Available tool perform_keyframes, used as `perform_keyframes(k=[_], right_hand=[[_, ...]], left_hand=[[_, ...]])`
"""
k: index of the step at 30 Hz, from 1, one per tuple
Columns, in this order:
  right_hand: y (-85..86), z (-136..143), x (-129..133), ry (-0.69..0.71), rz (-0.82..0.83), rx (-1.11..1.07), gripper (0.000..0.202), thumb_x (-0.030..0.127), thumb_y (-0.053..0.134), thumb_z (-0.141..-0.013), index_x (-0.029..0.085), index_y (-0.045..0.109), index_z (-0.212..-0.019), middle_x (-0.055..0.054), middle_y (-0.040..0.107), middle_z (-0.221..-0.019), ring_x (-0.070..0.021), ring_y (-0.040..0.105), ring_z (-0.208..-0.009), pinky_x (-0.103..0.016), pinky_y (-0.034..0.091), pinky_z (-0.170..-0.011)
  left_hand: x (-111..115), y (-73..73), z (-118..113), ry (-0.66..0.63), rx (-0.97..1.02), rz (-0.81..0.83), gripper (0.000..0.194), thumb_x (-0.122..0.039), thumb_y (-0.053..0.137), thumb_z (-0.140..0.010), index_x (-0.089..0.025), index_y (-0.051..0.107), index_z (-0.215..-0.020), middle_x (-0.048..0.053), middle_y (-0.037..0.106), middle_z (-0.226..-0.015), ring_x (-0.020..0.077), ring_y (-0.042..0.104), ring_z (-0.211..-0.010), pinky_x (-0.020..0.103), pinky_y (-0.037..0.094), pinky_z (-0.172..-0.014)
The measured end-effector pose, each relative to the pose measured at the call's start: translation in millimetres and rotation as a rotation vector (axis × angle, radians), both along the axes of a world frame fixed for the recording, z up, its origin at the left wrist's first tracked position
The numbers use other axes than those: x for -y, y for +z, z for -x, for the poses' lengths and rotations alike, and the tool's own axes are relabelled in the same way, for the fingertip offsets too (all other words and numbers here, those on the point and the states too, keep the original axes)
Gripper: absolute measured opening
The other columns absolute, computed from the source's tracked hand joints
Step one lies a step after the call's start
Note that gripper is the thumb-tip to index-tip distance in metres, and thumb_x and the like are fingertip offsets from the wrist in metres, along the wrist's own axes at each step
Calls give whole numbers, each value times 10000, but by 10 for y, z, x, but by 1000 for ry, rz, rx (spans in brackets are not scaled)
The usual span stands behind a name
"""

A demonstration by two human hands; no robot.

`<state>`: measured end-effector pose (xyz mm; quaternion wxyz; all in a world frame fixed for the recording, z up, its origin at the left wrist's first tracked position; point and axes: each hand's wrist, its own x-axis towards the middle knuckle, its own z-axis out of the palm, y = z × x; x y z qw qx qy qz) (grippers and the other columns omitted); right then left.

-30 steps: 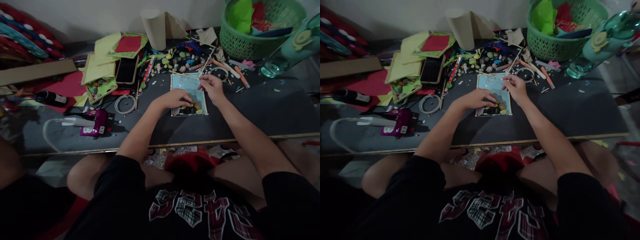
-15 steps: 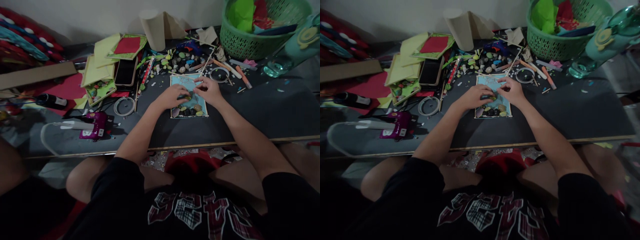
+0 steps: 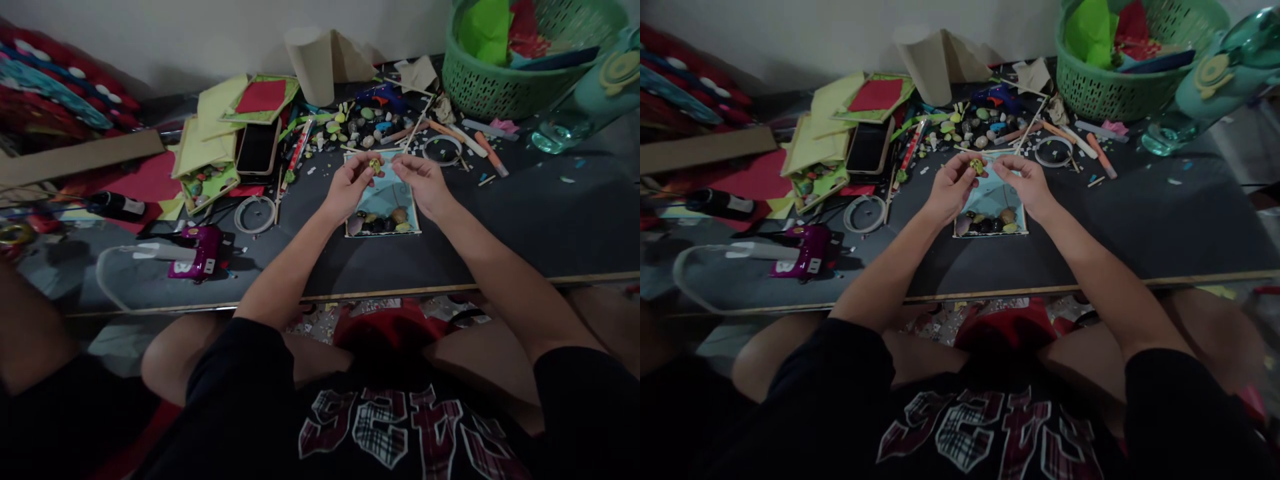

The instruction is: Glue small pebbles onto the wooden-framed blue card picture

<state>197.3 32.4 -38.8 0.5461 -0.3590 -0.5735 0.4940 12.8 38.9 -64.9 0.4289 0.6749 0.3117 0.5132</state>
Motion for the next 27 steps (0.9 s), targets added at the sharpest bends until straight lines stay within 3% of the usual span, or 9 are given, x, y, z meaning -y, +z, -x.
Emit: perform_keyframes(k=[3, 7, 17, 27], right_hand=[[-13, 37, 9, -1, 23, -26, 399, 635, 839, -611, 267, 765, -744, 5, 678, -944, -164, 624, -1028, -354, 459, -1036], [-13, 53, 31, -16, 78, -51, 382, 601, 880, -560, 286, 790, -757, -4, 680, -1022, -187, 618, -1106, -376, 474, -1046], [-9, 54, 57, -21, 28, -33, 340, 576, 885, -585, 301, 801, -766, -22, 670, -1034, -198, 619, -1108, -402, 488, -1044], [-58, 8, -19, -172, -122, 177, 494, 717, 822, -558, 268, 807, -763, -31, 665, -965, -207, 634, -974, -388, 520, -859]], left_hand=[[21, 16, -38, -32, 92, 11, 436, -581, 610, -903, -246, 584, -1181, 51, 668, -1180, 145, 690, -1026, 271, 570, -884], [51, 28, -60, -51, 131, -25, 407, -554, 671, -874, -258, 605, -1145, 32, 668, -1197, 158, 675, -1117, 298, 558, -987], [59, 12, -49, -53, 74, -63, 424, -556, 664, -877, -269, 592, -1180, 42, 654, -1250, 197, 629, -1226, 336, 551, -1028], [65, 16, -35, -26, -15, -106, 435, -561, 617, -907, -247, 618, -1207, 55, 692, -1253, 197, 670, -1188, 352, 552, -1041]])
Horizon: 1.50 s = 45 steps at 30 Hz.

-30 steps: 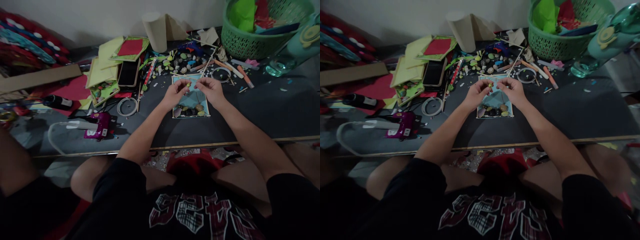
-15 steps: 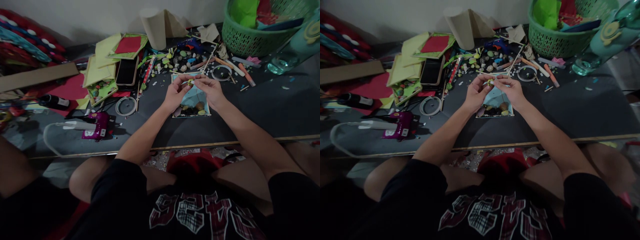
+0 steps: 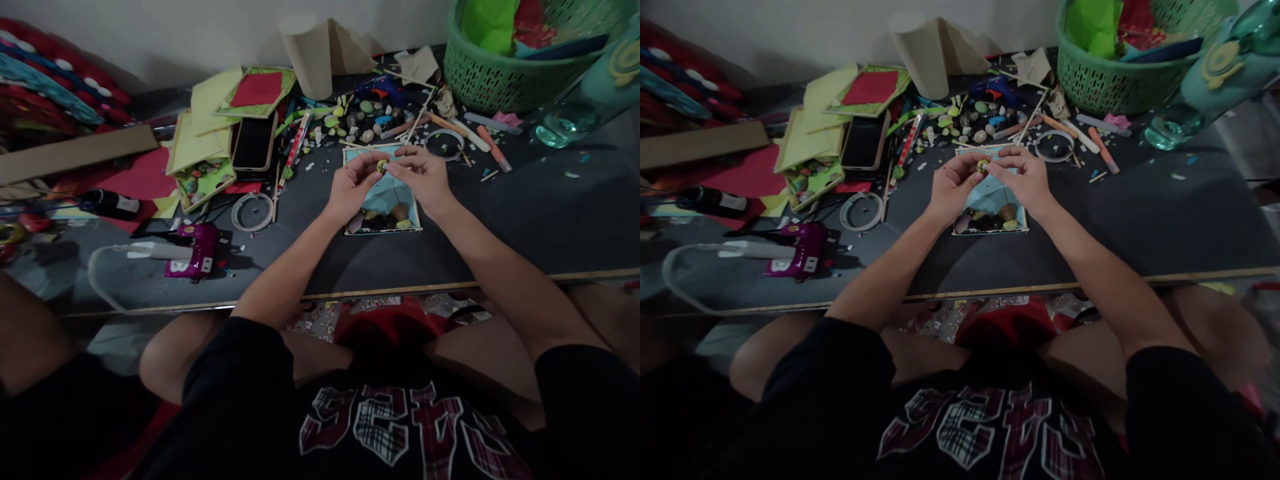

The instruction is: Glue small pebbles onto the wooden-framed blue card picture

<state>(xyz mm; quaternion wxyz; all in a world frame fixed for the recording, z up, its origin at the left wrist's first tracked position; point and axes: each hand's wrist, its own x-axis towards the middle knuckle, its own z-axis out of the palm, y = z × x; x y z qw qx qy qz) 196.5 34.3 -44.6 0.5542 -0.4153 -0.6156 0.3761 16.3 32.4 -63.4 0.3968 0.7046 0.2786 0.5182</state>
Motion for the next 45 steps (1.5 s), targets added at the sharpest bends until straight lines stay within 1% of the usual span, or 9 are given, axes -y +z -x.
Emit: perform_keyframes(k=[7, 13, 17, 20, 24, 29, 34, 40, 45], right_hand=[[79, -16, 68, -97, -95, 129, 479, 712, 814, -582, 267, 790, -757, -23, 666, -935, -210, 646, -940, -414, 519, -907], [97, -65, 77, -278, 27, 221, 398, 516, 928, -519, 210, 689, -609, -42, 636, -891, -228, 620, -924, -441, 508, -934], [56, -83, 18, -176, 21, 192, 359, 447, 923, -552, 210, 705, -712, -24, 636, -827, -206, 603, -868, -423, 516, -877], [10, -75, -28, -100, 44, 129, 411, 499, 897, -582, 215, 709, -812, -26, 670, -855, -192, 600, -814, -417, 520, -823], [-32, -72, -56, -105, 44, 46, 499, 591, 860, -601, 228, 665, -882, -31, 674, -858, -206, 633, -826, -427, 529, -810], [91, -33, 93, -37, -37, 114, 531, 556, 823, -694, 298, 583, -1091, -24, 700, -962, -248, 646, -981, -467, 514, -910], [200, 13, 228, 8, -96, 231, 459, 510, 800, -742, 306, 576, -1086, -14, 709, -964, -259, 637, -980, -477, 492, -942], [185, 13, 225, -1, -127, 300, 312, 478, 752, -790, 292, 620, -1003, -28, 653, -1160, -255, 631, -1000, -452, 482, -951], [173, 19, 243, 24, -136, 280, 317, 390, 722, -815, 296, 588, -1086, -30, 651, -1124, -246, 622, -980, -461, 467, -974]], left_hand=[[58, 53, 7, 60, -67, -13, 455, -570, 609, -906, -228, 657, -1201, 67, 710, -1253, 205, 656, -1220, 352, 533, -1071], [71, 67, -7, 27, -16, 61, 430, -559, 656, -876, -237, 706, -1157, 54, 728, -1221, 220, 675, -1190, 367, 563, -1031], [53, 75, 11, -38, 9, 122, 478, -591, 676, -846, -231, 705, -1158, 55, 721, -1241, 223, 672, -1195, 358, 581, -1004], [19, 52, 20, -32, 39, 139, 499, -603, 677, -839, -230, 698, -1169, 57, 722, -1236, 214, 686, -1166, 344, 594, -980], [-29, -2, 9, 17, 95, 119, 498, -588, 682, -844, -218, 688, -1177, 57, 742, -1170, 178, 721, -1061, 320, 606, -945], [-52, -49, -2, 54, 100, 108, 463, -556, 729, -819, -224, 700, -1140, 52, 751, -1144, 179, 718, -1061, 325, 596, -950], [-71, -105, 5, 35, 113, 112, 451, -539, 764, -792, -239, 708, -1124, 50, 747, -1165, 197, 714, -1089, 365, 590, -975], [-80, -139, 6, 49, 144, 135, 472, -539, 812, -737, -234, 725, -1088, 45, 762, -1112, 197, 732, -1034, 382, 604, -961], [-40, -85, -8, 79, 150, 134, 443, -508, 838, -711, -224, 743, -1038, 40, 770, -1093, 198, 736, -1027, 376, 616, -943]])
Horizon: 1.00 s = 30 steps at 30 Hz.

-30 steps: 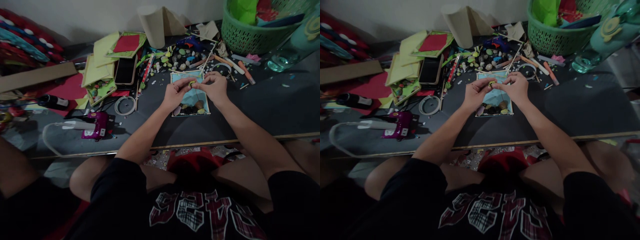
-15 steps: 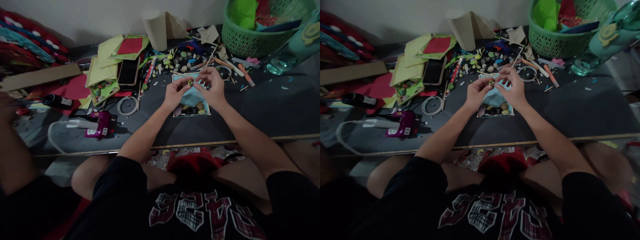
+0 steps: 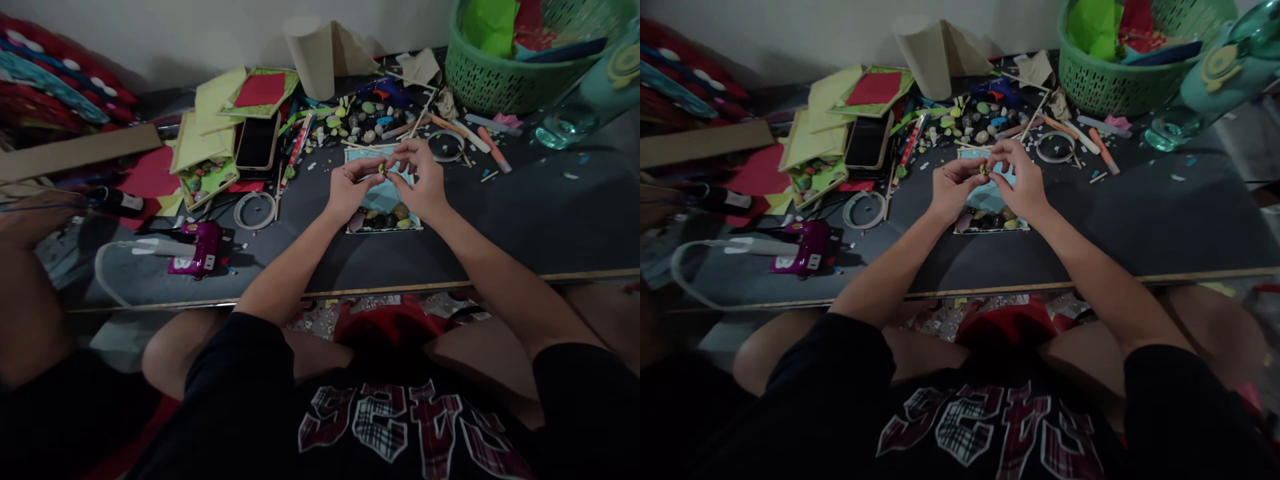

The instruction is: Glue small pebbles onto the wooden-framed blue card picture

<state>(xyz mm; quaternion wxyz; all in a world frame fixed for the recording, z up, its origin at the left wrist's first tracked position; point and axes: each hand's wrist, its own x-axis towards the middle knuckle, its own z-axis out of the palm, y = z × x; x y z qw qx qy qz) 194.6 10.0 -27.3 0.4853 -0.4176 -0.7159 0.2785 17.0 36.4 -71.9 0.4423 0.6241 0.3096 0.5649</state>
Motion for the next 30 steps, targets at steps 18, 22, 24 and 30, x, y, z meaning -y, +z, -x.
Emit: perform_keyframes(k=[18, 22, 24, 30], right_hand=[[-6, -41, -26, 25, 28, 49, 386, 411, 761, -800, 294, 581, -1121, -26, 658, -1095, -256, 606, -1033, -449, 441, -1020], [30, -46, -13, 9, 41, 31, 400, 462, 758, -793, 316, 574, -1117, -8, 678, -1098, -256, 618, -1020, -462, 448, -1013], [42, -48, -12, -2, 55, 22, 391, 478, 767, -779, 318, 591, -1090, -11, 669, -1144, -266, 617, -1057, -462, 446, -1012], [47, -39, -5, -67, 31, 35, 420, 461, 773, -777, 300, 595, -1122, -21, 693, -1081, -245, 635, -961, -439, 477, -957]], left_hand=[[20, 32, 29, -39, -65, -21, 378, -455, 795, -778, -226, 739, -1074, 42, 756, -1124, 219, 721, -1061, 411, 611, -950], [6, 41, 27, -51, -55, -62, 388, -504, 780, -784, -266, 742, -1088, 24, 759, -1131, 210, 724, -1070, 401, 608, -959], [-2, 31, 27, -46, -58, -67, 402, -524, 773, -784, -268, 742, -1092, 25, 758, -1141, 213, 725, -1073, 405, 608, -961], [23, 24, 42, -31, -91, -47, 440, -535, 771, -781, -243, 742, -1110, 49, 758, -1160, 233, 715, -1113, 424, 586, -1013]])
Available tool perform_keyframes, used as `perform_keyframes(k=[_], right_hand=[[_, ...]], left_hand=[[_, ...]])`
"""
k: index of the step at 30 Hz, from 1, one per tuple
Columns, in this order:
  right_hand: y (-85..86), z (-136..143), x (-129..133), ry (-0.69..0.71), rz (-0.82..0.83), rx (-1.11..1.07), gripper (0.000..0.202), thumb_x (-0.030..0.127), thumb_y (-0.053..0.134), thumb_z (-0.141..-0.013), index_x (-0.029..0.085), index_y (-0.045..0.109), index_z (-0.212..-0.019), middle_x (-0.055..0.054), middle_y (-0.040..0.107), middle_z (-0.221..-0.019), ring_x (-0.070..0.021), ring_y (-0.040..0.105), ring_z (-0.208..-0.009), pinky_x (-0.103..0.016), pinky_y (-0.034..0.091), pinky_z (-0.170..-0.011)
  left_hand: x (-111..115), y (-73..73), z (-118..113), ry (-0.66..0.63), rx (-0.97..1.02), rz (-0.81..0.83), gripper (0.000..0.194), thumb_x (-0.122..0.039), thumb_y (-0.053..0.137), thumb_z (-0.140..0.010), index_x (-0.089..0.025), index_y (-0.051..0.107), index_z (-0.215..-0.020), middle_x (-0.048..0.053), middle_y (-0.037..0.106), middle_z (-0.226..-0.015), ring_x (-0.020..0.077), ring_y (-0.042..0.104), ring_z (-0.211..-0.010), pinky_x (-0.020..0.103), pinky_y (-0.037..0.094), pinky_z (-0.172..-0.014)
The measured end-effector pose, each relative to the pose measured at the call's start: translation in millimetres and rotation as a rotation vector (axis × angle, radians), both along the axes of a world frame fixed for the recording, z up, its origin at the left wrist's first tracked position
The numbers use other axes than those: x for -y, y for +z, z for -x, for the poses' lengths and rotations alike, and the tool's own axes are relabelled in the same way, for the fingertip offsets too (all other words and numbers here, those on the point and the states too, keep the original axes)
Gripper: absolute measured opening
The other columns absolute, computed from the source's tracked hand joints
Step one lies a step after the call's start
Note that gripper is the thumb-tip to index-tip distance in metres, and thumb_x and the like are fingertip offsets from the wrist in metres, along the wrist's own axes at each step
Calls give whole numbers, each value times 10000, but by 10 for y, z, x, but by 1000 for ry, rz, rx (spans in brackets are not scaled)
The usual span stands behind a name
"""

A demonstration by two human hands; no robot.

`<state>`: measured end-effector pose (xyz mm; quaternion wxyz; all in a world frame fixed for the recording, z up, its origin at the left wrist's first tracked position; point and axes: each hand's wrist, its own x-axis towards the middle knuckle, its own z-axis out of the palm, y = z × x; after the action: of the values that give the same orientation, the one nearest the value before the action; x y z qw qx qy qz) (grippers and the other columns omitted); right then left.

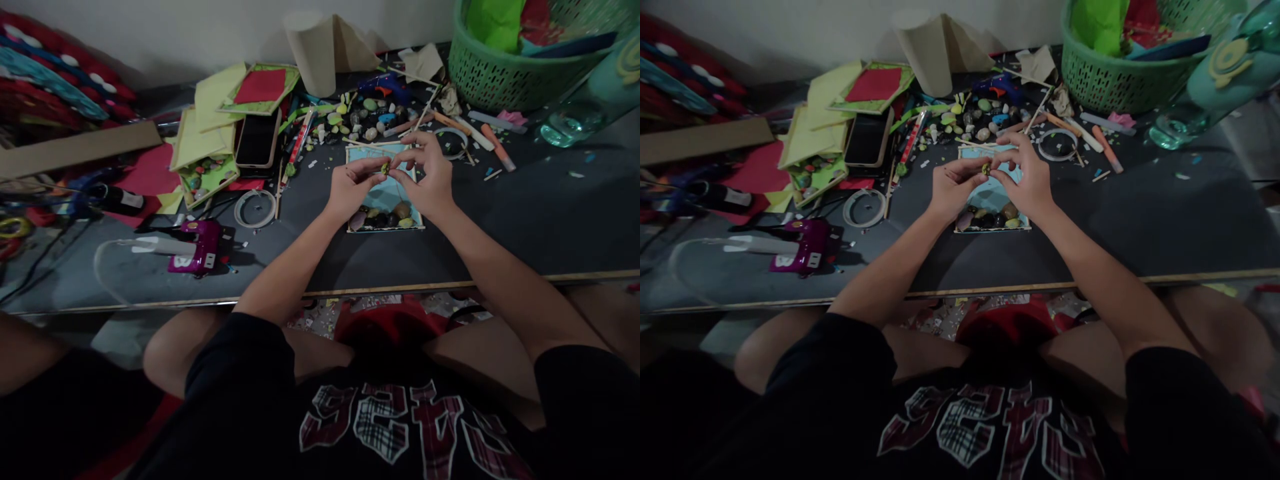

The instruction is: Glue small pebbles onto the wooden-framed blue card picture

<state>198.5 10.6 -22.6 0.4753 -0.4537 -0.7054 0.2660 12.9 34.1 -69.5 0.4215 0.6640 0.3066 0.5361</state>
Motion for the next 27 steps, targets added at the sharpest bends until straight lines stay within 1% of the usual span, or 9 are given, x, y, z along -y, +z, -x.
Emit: perform_keyframes(k=[3, 5, 8, 10, 15, 19, 23, 27], right_hand=[[-17, 10, -1, -29, -58, 57, 371, 510, 748, -795, 271, 621, -1049, -26, 699, -1040, -223, 639, -888, -427, 496, -937], [-39, 15, -7, -34, -108, 95, 385, 573, 702, -817, 253, 623, -1016, -23, 699, -1009, -219, 643, -865, -444, 505, -937], [-80, 17, -18, -44, -152, 142, 395, 615, 633, -855, 240, 623, -979, -38, 686, -1050, -215, 648, -836, -467, 516, -912], [-106, 17, -24, -54, -161, 159, 385, 609, 613, -870, 241, 617, -982, -49, 674, -1066, -219, 650, -838, -472, 514, -898], [-151, 13, -49, -53, -194, 166, 400, 605, 626, -859, 250, 543, -1025, -27, 664, -998, -206, 634, -807, -456, 520, -849], [-166, 8, -79, -43, -226, 175, 381, 534, 646, -865, 253, 482, -1063, -1, 659, -939, -183, 607, -756, -440, 526, -820], [-181, 2, -101, -16, -239, 175, 384, 506, 620, -891, 256, 433, -1114, 2, 656, -920, -189, 609, -774, -455, 533, -830], [-199, -5, -101, 48, -263, 217, 367, 492, 551, -938, 268, 377, -1171, -9, 649, -939, -199, 620, -833, -475, 534, -864]], left_hand=[[35, 17, -2, 21, 19, 30, 452, -547, 799, -738, -238, 766, -1065, 45, 775, -1116, 227, 732, -1076, 397, 606, -974], [57, 32, -11, 42, 36, 65, 468, -552, 826, -695, -233, 780, -1035, 41, 785, -1083, 223, 746, -1037, 379, 619, -944], [85, 53, -28, 51, 60, 112, 483, -551, 846, -661, -223, 790, -1011, 40, 789, -1069, 231, 750, -1035, 383, 618, -960], [98, 58, -39, 49, 81, 137, 476, -541, 853, -655, -224, 792, -1006, 34, 788, -1073, 240, 744, -1058, 396, 610, -988], [100, 42, -44, 36, 82, 146, 475, -554, 843, -657, -251, 790, -1019, 9, 785, -1082, 240, 739, -1078, 414, 604, -1007], [76, 44, -35, 22, 63, 119, 478, -548, 835, -676, -247, 784, -1044, 15, 783, -1090, 239, 737, -1082, 412, 601, -1013], [50, 53, -30, 20, 62, 82, 451, -534, 837, -685, -250, 787, -1032, 14, 788, -1071, 233, 741, -1072, 392, 612, -993], [39, 46, -33, 6, 79, 42, 421, -514, 829, -713, -261, 782, -1046, 10, 782, -1093, 224, 736, -1082, 396, 602, -1013]])
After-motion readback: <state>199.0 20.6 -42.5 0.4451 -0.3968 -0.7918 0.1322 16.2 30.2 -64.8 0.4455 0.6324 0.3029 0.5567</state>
